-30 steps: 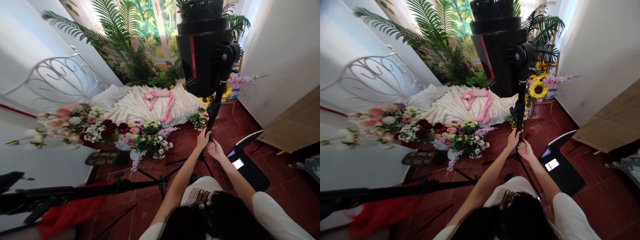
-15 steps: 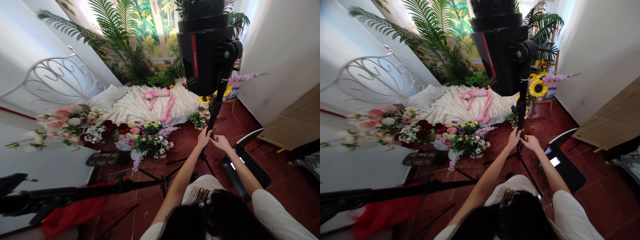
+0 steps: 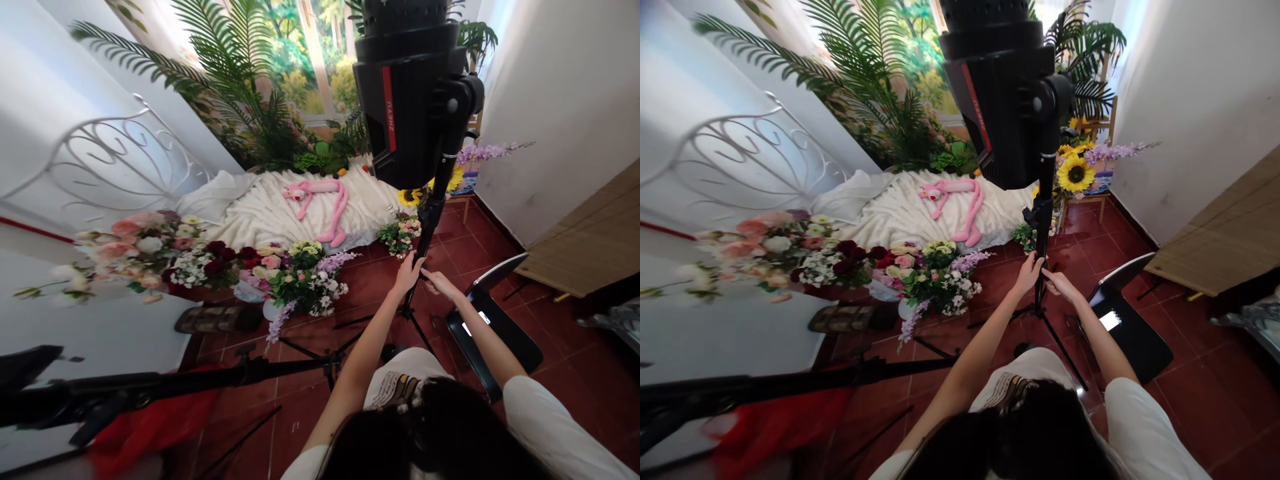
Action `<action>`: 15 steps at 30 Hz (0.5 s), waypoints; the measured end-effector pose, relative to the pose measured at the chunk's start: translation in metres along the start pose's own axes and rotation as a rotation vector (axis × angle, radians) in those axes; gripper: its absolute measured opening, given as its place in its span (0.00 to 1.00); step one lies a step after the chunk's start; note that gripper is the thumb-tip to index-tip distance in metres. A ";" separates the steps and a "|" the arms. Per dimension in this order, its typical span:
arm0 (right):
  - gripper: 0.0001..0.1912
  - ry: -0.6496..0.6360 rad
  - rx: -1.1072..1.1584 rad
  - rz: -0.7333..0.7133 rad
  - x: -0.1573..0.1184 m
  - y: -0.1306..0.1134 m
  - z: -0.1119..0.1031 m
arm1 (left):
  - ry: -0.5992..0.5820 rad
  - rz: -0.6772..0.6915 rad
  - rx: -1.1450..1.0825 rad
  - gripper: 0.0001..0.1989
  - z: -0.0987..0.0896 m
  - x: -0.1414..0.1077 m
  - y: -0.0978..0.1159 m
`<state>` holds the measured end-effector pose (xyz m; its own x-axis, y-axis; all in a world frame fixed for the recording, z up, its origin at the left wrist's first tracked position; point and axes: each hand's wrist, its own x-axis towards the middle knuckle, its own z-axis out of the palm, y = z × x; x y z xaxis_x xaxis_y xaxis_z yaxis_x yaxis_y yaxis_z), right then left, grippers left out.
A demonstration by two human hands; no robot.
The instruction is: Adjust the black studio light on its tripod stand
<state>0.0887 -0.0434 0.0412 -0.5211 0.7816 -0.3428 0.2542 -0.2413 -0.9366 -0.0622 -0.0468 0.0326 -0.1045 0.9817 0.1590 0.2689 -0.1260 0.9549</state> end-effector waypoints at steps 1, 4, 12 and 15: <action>0.38 -0.024 0.088 0.008 0.000 0.002 0.002 | -0.012 0.006 -0.003 0.17 0.000 0.000 0.000; 0.38 -0.057 0.240 0.017 0.001 0.004 0.006 | -0.048 0.019 -0.007 0.17 -0.001 -0.001 0.001; 0.37 -0.102 0.407 0.053 -0.011 0.013 0.014 | 0.049 0.013 -0.047 0.21 0.001 -0.014 0.005; 0.35 -0.131 0.395 0.103 -0.020 0.029 0.031 | 0.072 -0.078 -0.118 0.23 -0.010 -0.051 -0.020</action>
<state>0.0815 -0.0841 0.0185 -0.6146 0.6684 -0.4190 -0.0077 -0.5362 -0.8440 -0.0723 -0.0955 0.0077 -0.1901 0.9770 0.0972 0.1431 -0.0704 0.9872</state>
